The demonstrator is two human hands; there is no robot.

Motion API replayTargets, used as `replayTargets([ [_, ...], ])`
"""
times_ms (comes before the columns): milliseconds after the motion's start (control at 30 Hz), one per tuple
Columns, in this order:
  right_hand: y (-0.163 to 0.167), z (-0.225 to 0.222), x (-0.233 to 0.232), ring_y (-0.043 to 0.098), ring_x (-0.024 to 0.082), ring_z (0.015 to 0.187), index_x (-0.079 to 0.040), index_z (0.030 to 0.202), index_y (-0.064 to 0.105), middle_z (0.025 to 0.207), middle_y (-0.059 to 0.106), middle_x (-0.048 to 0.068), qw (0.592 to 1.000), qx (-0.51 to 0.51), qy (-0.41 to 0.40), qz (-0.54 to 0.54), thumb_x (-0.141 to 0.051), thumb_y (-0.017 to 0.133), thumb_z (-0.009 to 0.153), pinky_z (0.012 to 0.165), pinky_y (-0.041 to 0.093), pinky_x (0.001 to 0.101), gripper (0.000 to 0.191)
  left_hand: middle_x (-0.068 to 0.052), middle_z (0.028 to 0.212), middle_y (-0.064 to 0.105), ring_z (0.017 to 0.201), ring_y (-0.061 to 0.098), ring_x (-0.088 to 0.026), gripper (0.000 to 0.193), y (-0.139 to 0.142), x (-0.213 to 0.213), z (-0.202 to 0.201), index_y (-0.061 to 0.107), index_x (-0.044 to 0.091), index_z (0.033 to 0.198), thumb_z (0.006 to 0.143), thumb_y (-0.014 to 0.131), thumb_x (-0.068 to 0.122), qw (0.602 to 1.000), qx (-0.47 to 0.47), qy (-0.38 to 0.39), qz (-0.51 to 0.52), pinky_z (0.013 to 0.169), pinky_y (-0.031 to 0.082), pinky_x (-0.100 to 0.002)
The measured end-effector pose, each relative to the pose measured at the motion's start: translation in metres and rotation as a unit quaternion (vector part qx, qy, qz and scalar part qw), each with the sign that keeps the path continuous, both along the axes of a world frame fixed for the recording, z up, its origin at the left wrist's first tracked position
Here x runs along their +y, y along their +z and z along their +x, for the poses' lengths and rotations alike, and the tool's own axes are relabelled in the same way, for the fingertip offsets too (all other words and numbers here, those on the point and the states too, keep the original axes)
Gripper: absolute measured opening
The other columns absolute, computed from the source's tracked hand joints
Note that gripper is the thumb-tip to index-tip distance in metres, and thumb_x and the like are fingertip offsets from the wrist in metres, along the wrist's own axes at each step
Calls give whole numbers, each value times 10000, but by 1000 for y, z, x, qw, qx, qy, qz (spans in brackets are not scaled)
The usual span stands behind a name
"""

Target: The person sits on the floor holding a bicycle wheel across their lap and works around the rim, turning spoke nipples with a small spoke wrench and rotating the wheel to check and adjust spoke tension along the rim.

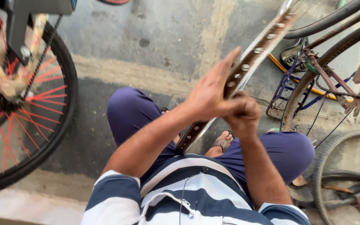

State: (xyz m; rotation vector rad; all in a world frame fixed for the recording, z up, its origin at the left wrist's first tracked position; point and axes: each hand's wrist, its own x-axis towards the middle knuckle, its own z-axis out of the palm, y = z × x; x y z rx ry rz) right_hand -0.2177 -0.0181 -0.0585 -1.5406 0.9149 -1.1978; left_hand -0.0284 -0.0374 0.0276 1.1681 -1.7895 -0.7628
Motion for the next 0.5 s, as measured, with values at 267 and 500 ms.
replayTargets([
  [267, 7, -9, -9, 625, 124, 1085, 18, 1142, 665, 1317, 616, 89, 990, -107, -76, -48, -33, 751, 967, 939, 543, 234, 201, -120, 1008, 677, 868, 710, -332, 378, 23, 15, -10, 620, 122, 1236, 915, 774, 248, 993, -7, 98, -70, 767, 573, -412],
  [500, -4, -8, -23, 659, 144, 1061, 74, 1182, 673, 1193, 689, 105, 980, -181, 39, 70, 5, 683, 984, 925, 540, 257, 210, -226, 1372, 657, 1088, 728, -397, 364, 21, 62, -9, 621, 79, 1252, 947, 753, 229, 979, 15, 116, -164, 879, 610, -419],
])
